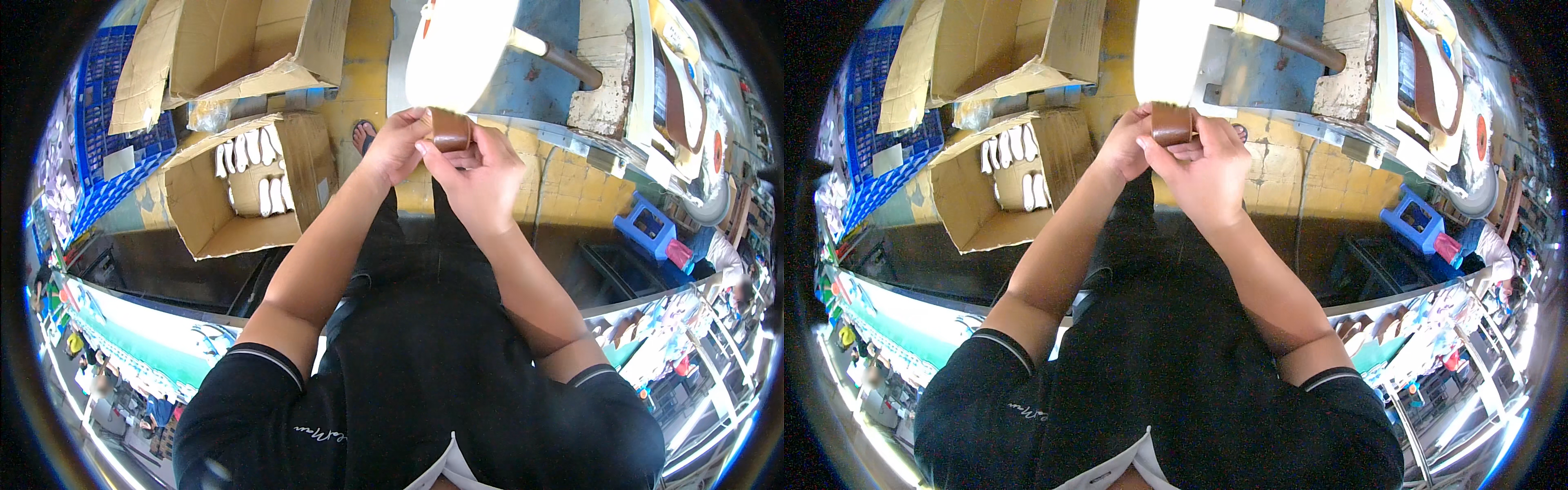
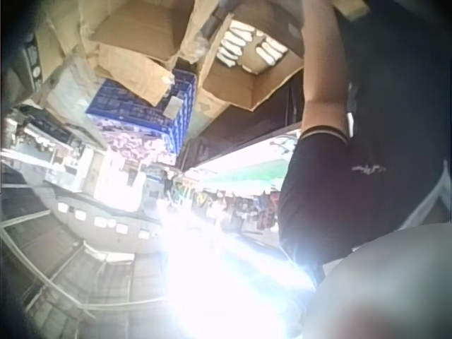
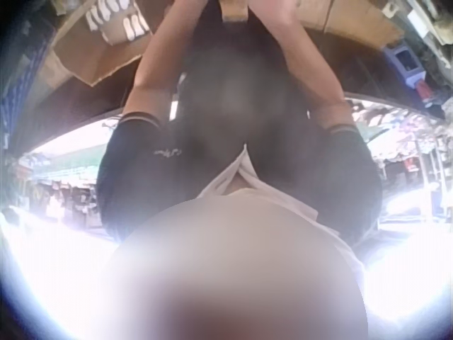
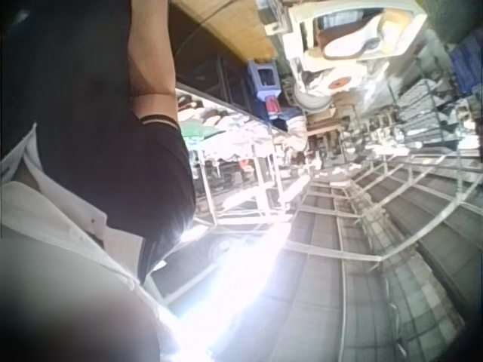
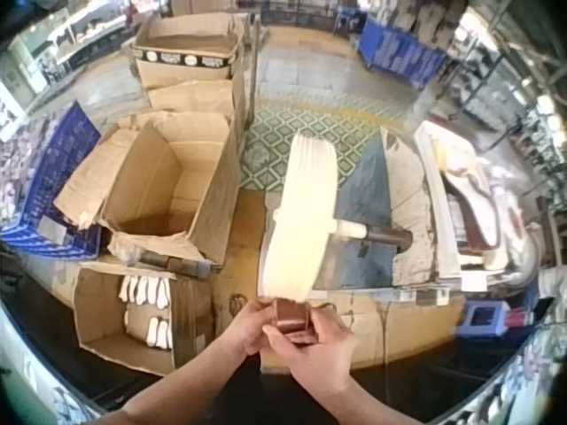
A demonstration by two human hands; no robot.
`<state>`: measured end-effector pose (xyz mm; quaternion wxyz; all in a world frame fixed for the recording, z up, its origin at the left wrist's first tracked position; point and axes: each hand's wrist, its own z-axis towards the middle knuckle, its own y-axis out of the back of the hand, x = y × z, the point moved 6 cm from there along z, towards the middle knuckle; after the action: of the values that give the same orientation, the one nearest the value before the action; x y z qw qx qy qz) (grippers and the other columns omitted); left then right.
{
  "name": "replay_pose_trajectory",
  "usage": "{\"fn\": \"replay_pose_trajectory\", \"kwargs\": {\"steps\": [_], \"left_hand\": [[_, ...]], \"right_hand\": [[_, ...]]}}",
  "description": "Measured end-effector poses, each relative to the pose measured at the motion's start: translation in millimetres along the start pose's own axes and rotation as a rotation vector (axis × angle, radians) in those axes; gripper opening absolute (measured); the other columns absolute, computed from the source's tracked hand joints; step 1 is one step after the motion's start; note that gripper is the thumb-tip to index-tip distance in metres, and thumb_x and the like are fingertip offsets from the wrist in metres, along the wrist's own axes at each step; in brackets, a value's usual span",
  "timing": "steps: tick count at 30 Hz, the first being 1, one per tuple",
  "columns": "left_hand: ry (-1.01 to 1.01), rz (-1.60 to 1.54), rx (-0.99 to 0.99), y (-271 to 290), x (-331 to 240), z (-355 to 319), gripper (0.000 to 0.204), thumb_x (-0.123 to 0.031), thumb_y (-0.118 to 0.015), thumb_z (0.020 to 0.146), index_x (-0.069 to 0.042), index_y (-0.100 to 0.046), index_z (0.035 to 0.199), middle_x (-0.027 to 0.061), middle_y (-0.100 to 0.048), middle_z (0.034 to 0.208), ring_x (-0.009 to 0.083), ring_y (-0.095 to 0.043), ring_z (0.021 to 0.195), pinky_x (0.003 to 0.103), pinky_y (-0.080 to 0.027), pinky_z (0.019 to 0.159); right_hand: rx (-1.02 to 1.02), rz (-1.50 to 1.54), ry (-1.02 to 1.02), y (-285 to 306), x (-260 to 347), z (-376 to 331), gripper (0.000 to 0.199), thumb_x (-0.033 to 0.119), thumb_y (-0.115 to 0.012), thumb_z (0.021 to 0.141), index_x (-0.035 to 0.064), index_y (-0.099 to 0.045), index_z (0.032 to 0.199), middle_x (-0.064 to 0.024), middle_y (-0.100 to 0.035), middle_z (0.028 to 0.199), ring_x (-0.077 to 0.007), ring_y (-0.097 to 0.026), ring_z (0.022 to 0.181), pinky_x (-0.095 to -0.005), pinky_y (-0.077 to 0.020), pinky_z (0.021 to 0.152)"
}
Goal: The person repeatedly picks up shoe insoles and rubs their edges against a rotating buffing wheel. They handle the insoles one at a time, turning them over to work different sides, then place them on a nearby table or into a cardboard box.
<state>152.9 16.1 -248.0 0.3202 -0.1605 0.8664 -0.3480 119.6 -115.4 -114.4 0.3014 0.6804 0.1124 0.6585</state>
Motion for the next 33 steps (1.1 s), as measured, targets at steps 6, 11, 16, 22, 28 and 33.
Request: {"fn": "replay_pose_trajectory", "kwargs": {"steps": [6, 11, 16, 22, 28, 33], "left_hand": [[0.026, -0.068, -0.033, -6, 4, -4, 0.035, -0.011, -0.067, 0.114, 0.004, -0.063, 0.145, 0.0200, -0.077, 0.133, 0.0327, -0.080, 0.120, 0.047, -0.066, 0.107], [-0.014, 0.002, -0.009, -10, 5, -33, 0.040, -0.009, -0.067, 0.112, 0.005, -0.060, 0.149, 0.0208, -0.076, 0.137, 0.0309, -0.078, 0.125, 0.045, -0.064, 0.110], [-0.020, 0.080, 0.098, -26, 10, -95, 0.056, -0.019, -0.072, 0.114, -0.002, -0.056, 0.165, 0.0114, -0.070, 0.155, 0.0218, -0.071, 0.138, 0.042, -0.057, 0.119], [-0.302, 0.373, 0.346, -72, -8, -187, 0.082, -0.014, -0.070, 0.114, -0.006, -0.027, 0.184, 0.0080, -0.033, 0.189, 0.0202, -0.041, 0.167, 0.043, -0.034, 0.137], [-0.829, 0.905, 0.443, -116, -48, -241, 0.087, -0.007, -0.071, 0.110, -0.008, -0.027, 0.184, 0.0189, -0.023, 0.191, 0.0315, -0.022, 0.177, 0.048, -0.021, 0.142], [-1.009, 1.008, 0.358, -139, -66, -271, 0.090, -0.009, -0.072, 0.095, -0.004, -0.039, 0.179, 0.0181, -0.040, 0.186, 0.0367, -0.032, 0.174, 0.055, -0.023, 0.141]], "right_hand": [[-0.036, -0.090, 0.138, 7, 19, 3, 0.055, 0.035, -0.104, 0.074, -0.0012, -0.081, 0.108, -0.0184, -0.077, 0.092, -0.0359, -0.078, 0.080, -0.0449, -0.0633, 0.076], [0.028, 0.086, 0.026, 20, 26, -15, 0.054, 0.032, -0.104, 0.079, -0.0011, -0.078, 0.114, -0.0164, -0.077, 0.099, -0.0261, -0.081, 0.082, -0.0379, -0.0667, 0.072], [0.197, 0.085, 0.124, 54, 59, -63, 0.066, 0.021, -0.109, 0.078, -0.0048, -0.071, 0.126, -0.0144, -0.074, 0.114, -0.0235, -0.083, 0.096, -0.0343, -0.0695, 0.080], [0.331, 0.063, 0.406, 94, 87, -127, 0.093, 0.030, -0.114, 0.068, 0.0034, -0.063, 0.140, -0.0172, -0.067, 0.129, -0.0295, -0.072, 0.119, -0.0404, -0.0689, 0.092], [0.316, 0.176, 0.522, 116, 103, -150, 0.095, 0.023, -0.111, 0.069, 0.0080, -0.055, 0.143, -0.0203, -0.061, 0.140, -0.0386, -0.066, 0.128, -0.0484, -0.0587, 0.108], [0.245, 0.154, 0.729, 140, 131, -162, 0.096, 0.013, -0.108, 0.069, 0.0071, -0.054, 0.148, -0.0207, -0.060, 0.146, -0.0382, -0.064, 0.133, -0.0494, -0.0585, 0.109]]}}
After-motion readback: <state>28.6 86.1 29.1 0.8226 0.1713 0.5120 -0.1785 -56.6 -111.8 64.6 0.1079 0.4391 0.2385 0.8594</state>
